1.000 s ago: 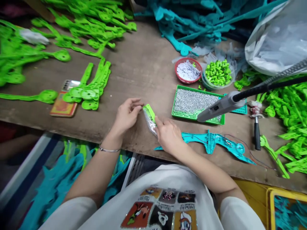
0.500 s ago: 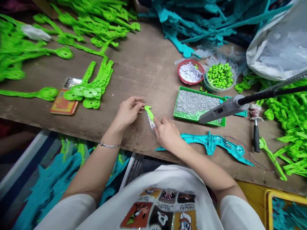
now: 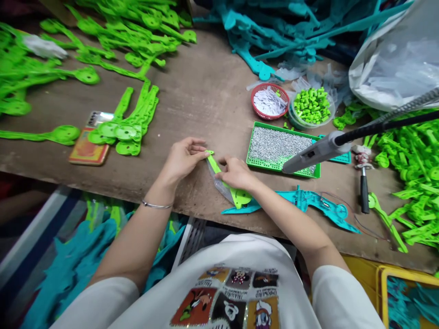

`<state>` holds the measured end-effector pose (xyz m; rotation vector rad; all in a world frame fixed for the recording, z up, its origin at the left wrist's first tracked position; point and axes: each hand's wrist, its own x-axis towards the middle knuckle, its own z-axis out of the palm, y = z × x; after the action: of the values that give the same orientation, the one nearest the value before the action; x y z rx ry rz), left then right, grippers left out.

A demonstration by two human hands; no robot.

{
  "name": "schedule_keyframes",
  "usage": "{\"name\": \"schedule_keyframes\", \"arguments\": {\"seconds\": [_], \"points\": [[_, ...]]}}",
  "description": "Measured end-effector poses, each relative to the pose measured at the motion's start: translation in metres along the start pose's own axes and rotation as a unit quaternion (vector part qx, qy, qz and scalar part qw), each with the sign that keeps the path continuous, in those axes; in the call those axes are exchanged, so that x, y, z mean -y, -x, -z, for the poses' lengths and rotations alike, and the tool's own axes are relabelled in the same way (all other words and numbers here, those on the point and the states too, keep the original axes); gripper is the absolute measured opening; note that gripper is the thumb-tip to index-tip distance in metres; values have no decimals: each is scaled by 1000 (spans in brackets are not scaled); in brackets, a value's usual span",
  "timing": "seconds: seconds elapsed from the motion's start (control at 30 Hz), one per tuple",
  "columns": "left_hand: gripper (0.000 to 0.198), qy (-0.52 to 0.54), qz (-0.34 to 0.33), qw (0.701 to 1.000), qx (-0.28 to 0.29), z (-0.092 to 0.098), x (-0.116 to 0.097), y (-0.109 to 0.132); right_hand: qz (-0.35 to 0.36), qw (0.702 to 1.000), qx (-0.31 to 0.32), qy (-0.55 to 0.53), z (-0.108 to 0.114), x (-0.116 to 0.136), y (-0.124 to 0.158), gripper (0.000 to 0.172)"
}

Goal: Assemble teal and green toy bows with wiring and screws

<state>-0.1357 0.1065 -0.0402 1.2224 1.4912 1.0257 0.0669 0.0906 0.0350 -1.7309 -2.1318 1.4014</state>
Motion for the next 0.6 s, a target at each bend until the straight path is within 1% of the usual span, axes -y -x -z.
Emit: {"name": "schedule_keyframes", "arguments": {"seconds": [0.13, 0.17, 0.23, 0.3, 0.33, 0.4, 0.5, 0.6], "points": [[47, 95, 41, 995, 1, -2, -6, 6, 2, 999, 4, -46, -4, -7, -1, 44], [45, 128, 62, 990, 11, -2, -9, 8, 9, 998, 3, -57, -5, -8, 1, 44], [42, 185, 108, 975, 50, -1, -15, 12, 22, 997, 2, -70, -6, -10, 5, 44], [43, 223, 146, 960, 88, 0, -20, 15, 30, 997, 8, -76, -7, -11, 6, 43], [45, 234, 156, 955, 97, 1, -22, 16, 30, 996, 15, -79, -7, -11, 6, 42], [47, 250, 161, 950, 94, 2, -25, 18, 26, 994, 37, -98, -6, -10, 4, 38], [48, 263, 150, 950, 81, 0, -29, 21, 6, 986, 70, -150, -2, -8, 2, 33], [46, 269, 128, 952, 69, -3, -32, 23, -21, 977, 80, -194, 1, -4, 4, 29]]}}
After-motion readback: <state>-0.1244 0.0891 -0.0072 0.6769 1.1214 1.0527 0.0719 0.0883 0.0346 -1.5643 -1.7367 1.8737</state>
